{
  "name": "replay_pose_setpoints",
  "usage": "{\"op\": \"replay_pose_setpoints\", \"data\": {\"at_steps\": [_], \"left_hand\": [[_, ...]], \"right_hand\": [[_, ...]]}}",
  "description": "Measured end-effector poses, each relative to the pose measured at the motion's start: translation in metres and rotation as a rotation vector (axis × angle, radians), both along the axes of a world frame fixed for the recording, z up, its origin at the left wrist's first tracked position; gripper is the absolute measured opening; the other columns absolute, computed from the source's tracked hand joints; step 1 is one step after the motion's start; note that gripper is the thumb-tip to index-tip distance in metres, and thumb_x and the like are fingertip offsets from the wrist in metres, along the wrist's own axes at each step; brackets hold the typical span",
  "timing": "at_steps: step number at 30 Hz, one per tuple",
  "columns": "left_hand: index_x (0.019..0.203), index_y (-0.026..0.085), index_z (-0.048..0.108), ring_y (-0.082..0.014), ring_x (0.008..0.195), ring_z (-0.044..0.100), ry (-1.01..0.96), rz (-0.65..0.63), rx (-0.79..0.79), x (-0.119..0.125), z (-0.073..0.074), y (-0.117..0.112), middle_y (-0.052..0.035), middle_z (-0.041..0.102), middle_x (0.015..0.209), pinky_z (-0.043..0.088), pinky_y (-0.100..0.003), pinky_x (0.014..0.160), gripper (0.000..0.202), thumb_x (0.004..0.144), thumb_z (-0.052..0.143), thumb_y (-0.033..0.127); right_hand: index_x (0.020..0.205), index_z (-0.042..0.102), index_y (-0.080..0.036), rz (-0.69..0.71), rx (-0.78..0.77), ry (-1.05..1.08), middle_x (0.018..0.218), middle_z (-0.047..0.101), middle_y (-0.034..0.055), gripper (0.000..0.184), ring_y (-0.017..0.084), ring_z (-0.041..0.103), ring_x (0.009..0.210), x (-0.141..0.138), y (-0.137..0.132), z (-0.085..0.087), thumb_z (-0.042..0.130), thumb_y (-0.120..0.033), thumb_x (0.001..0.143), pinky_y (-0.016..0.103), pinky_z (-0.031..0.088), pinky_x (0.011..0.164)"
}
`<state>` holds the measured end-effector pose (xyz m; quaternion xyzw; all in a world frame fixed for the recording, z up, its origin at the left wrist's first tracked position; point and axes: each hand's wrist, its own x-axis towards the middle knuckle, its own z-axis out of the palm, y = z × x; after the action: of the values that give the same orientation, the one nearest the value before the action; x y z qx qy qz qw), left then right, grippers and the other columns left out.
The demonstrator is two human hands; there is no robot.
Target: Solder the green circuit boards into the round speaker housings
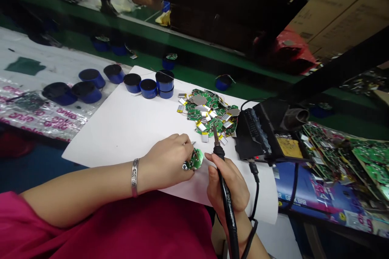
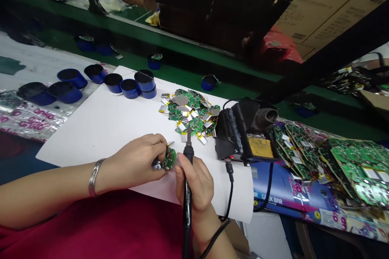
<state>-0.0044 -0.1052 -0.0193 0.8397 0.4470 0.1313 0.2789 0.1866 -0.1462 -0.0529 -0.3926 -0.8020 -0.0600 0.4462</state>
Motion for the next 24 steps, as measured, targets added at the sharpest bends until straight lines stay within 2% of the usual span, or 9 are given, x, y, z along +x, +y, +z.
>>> {"op": "replay_pose_setpoints", "data": {"at_steps": [3,6,9,12,16,18,21,24], "left_hand": [[0.075,0.017,0.061,-0.0223,0.081,0.058,0.053,-0.032,0.050,-0.001,0.013,0.009,-0.0073,0.061,0.087,0.048,-0.034,0.073,0.009,0.073,0.064,0.024],[0.072,0.017,0.061,-0.0222,0.080,0.060,0.075,-0.003,0.156,-0.003,0.038,0.033,-0.0062,0.062,0.082,0.047,-0.032,0.070,0.010,0.072,0.065,0.026],[0.072,0.017,0.062,-0.0231,0.079,0.062,0.127,0.091,0.292,0.004,0.066,0.075,-0.0062,0.064,0.083,0.047,-0.032,0.067,0.014,0.072,0.067,0.031],[0.076,0.016,0.067,-0.0244,0.086,0.066,0.252,0.210,0.313,0.021,0.081,0.130,-0.0080,0.068,0.092,0.049,-0.031,0.073,0.017,0.075,0.067,0.033],[0.093,0.010,0.070,-0.0279,0.103,0.065,0.315,0.291,0.300,0.044,0.076,0.202,-0.0144,0.068,0.107,0.051,-0.034,0.088,0.023,0.079,0.072,0.029],[0.105,0.011,0.067,-0.0256,0.105,0.065,0.339,0.313,0.268,0.049,0.068,0.228,-0.0124,0.067,0.112,0.053,-0.040,0.091,0.028,0.086,0.070,0.032],[0.119,0.014,0.062,-0.0232,0.106,0.064,0.340,0.350,0.231,0.051,0.059,0.251,-0.0098,0.064,0.119,0.055,-0.043,0.089,0.032,0.093,0.064,0.034],[0.119,0.014,0.061,-0.0232,0.105,0.065,0.308,0.382,0.226,0.048,0.059,0.258,-0.0102,0.064,0.120,0.056,-0.042,0.089,0.033,0.093,0.064,0.034]], "right_hand": [[0.130,0.056,-0.016,-0.121,0.096,0.035,0.097,0.076,0.0100,0.049,0.020,0.072,0.084,0.005,0.010,-0.004,0.064,-0.003,0.084,0.035,0.060,0.073],[0.127,0.058,-0.016,-0.134,0.135,0.053,0.097,0.076,0.0105,0.047,0.020,0.071,0.083,0.008,0.018,-0.007,0.064,-0.001,0.083,0.034,0.060,0.072],[0.122,0.061,-0.012,-0.090,0.132,0.072,0.094,0.074,0.0120,0.045,0.020,0.070,0.079,0.009,0.021,-0.010,0.063,0.003,0.080,0.034,0.059,0.069],[0.123,0.061,-0.011,-0.073,0.135,0.078,0.091,0.073,0.0117,0.045,0.021,0.069,0.080,0.008,0.022,-0.013,0.062,0.002,0.080,0.035,0.059,0.069],[0.127,0.059,-0.011,-0.053,0.152,0.086,0.091,0.071,0.0120,0.047,0.021,0.067,0.082,0.009,0.023,-0.019,0.061,0.001,0.082,0.037,0.059,0.068],[0.127,0.059,-0.010,-0.046,0.157,0.089,0.091,0.070,0.0127,0.047,0.021,0.067,0.082,0.010,0.024,-0.019,0.060,0.002,0.082,0.037,0.059,0.068],[0.129,0.057,-0.008,-0.035,0.156,0.090,0.091,0.070,0.0131,0.050,0.021,0.067,0.083,0.012,0.024,-0.018,0.058,0.005,0.081,0.037,0.060,0.068],[0.133,0.055,-0.008,-0.035,0.149,0.103,0.095,0.071,0.0134,0.055,0.021,0.068,0.086,0.014,0.022,-0.020,0.057,0.007,0.080,0.036,0.061,0.071]]}}
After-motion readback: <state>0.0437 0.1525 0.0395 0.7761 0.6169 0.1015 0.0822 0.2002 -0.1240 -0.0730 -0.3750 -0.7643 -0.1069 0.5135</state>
